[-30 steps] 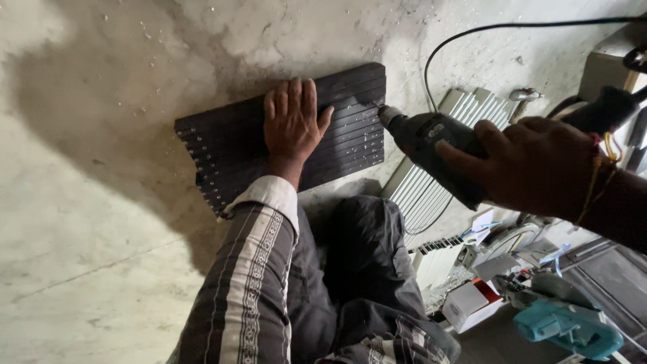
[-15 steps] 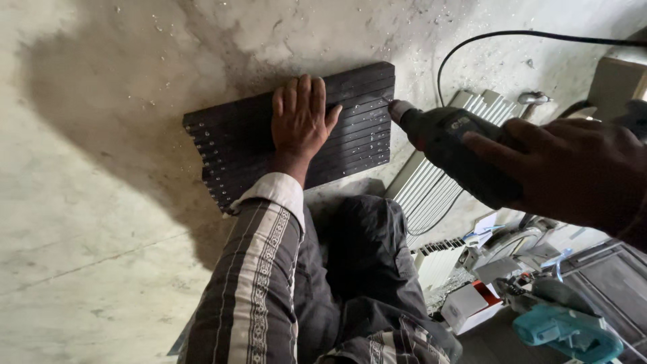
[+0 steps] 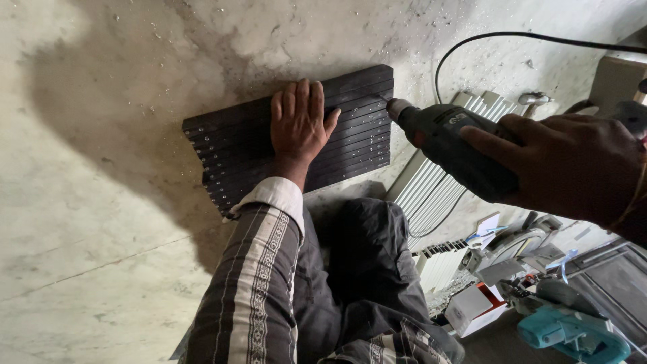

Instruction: The person drills holes into a stack of black metal profiles using a handheld power drill. They then flip the stack over and continue drilling on the other side. Finally, they move the black profiles aside and begin arranging a stack of white metal profiles.

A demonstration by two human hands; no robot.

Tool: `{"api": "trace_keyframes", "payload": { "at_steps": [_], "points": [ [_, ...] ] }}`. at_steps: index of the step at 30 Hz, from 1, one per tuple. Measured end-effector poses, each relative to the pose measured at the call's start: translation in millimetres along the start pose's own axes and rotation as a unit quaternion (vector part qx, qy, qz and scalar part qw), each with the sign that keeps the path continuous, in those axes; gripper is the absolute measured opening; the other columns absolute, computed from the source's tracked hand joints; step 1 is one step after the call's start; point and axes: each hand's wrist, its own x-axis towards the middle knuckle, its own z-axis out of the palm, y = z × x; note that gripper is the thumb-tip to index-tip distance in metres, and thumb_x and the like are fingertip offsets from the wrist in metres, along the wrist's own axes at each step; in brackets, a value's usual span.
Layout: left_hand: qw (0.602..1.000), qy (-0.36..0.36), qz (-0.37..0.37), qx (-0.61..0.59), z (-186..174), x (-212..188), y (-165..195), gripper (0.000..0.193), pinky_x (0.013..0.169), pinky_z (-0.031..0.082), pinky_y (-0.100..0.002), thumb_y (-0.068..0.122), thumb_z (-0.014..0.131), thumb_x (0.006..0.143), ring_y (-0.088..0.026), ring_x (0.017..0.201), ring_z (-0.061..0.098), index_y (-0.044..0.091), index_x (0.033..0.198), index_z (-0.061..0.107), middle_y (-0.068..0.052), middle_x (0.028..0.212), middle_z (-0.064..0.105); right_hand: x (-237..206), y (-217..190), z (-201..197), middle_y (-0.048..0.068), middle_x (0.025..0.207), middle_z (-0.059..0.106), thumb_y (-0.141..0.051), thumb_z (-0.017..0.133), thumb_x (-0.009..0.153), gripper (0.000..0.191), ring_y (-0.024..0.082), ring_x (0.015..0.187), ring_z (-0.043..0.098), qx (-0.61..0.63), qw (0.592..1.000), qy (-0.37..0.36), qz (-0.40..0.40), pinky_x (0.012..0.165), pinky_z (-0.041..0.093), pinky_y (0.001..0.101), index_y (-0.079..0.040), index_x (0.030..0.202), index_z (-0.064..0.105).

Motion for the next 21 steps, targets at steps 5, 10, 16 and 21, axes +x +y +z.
{"api": "trace_keyframes", "payload": {
  "at_steps": [5,10,16,21],
  "points": [
    [1.000,-0.003,-0.006,-0.002,0,1,2,0.066,0.110,0.038,-0.054,0.058,0.061,0.104,-0.035,0.129,0.051,0.005,0.142,0.049,-0.017,0.138,0.054,8,-3,-16,0.009,0.112,0.069,-0.060,0.059,0.089,0.080,0.013,0.055,0.072,0.018,0.994,-0.112,-0.006,0.044,0.061,0.0274,-0.030,0.158,0.032],
    [1.000,-0.007,-0.005,0.005,-1,3,2,0.066,0.110,0.039,-0.055,0.057,0.061,0.103,-0.036,0.127,0.051,0.005,0.142,0.049,-0.017,0.138,0.054,6,-1,-18,0.010,0.094,0.070,-0.057,0.059,0.089,0.076,0.015,0.053,0.071,-0.017,0.998,0.031,-0.049,0.044,0.061,0.0308,-0.024,0.155,0.043],
    [1.000,0.000,-0.004,0.004,-2,3,2,0.065,0.111,0.039,-0.056,0.056,0.062,0.103,-0.036,0.128,0.051,0.005,0.141,0.051,-0.017,0.139,0.053,16,-2,-22,0.011,0.098,0.069,-0.049,0.059,0.092,0.068,0.017,0.057,0.073,-0.063,0.995,0.033,-0.065,0.043,0.063,0.0313,-0.027,0.154,0.043],
    [1.000,0.015,-0.007,0.008,-5,4,2,0.065,0.109,0.038,-0.056,0.057,0.063,0.102,-0.038,0.128,0.051,0.005,0.139,0.053,-0.018,0.138,0.054,32,2,-37,0.011,0.102,0.072,-0.058,0.058,0.092,0.072,0.014,0.057,0.073,-0.096,0.994,0.014,-0.046,0.049,0.063,0.0311,-0.031,0.157,0.041]
  ]
}}
